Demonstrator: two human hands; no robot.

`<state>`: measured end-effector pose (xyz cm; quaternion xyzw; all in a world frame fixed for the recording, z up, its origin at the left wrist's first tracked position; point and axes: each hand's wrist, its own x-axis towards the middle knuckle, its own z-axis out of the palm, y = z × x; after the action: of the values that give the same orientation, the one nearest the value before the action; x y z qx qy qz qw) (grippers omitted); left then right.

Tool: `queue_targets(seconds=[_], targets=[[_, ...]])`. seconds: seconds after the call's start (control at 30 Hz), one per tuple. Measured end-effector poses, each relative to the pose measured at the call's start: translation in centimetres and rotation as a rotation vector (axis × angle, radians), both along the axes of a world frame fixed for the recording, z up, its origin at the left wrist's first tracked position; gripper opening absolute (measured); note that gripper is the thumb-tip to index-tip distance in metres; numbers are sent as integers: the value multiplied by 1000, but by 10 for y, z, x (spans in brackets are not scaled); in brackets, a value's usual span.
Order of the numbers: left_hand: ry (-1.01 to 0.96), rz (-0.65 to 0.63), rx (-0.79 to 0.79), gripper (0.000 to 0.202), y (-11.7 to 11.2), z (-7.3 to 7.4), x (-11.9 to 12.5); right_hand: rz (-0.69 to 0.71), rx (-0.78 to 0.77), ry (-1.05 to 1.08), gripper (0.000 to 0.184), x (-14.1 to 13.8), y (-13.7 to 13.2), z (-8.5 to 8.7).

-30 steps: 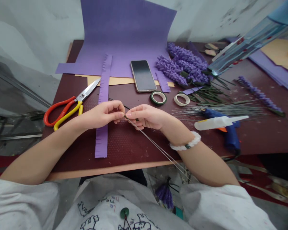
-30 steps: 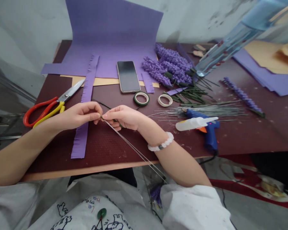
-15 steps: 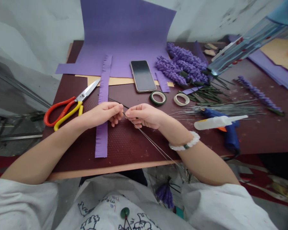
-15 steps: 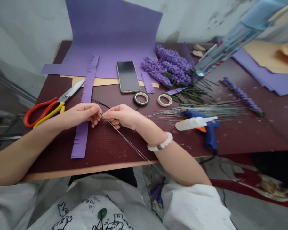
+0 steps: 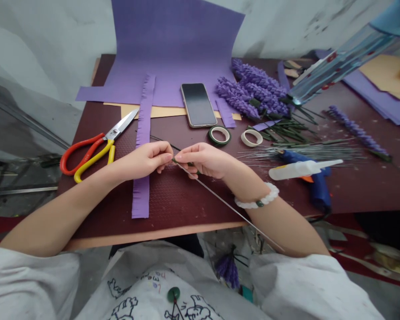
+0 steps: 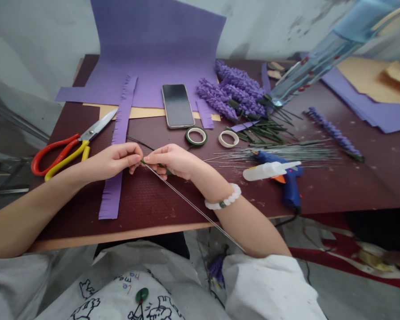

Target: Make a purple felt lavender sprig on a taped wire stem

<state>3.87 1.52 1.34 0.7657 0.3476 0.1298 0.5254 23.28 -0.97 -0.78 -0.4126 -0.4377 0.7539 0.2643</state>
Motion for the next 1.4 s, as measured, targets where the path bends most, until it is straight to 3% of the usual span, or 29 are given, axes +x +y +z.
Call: queue_targets(seconds=[0.4, 0.73, 0.83, 0.97, 1.13, 1.4], targets=[[-58, 50, 16, 7, 0, -2, 0, 33, -17, 41, 28, 2, 1, 0], [-164, 74, -107, 1, 1, -5, 0, 7, 69, -2, 31, 0, 0, -2], [-164, 89, -158, 13, 4, -7, 0, -35, 115, -64, 28, 1, 1, -4], [-75, 96, -94, 30, 5, -7, 0, -33, 160, -148, 25, 0, 1, -7], [-31, 72, -24, 22, 4, -6, 0, -53, 196, -120, 24, 0, -2, -1], [-54, -4, 45, 17, 1, -3, 1, 62, 289, -215, 27, 8, -3, 12]])
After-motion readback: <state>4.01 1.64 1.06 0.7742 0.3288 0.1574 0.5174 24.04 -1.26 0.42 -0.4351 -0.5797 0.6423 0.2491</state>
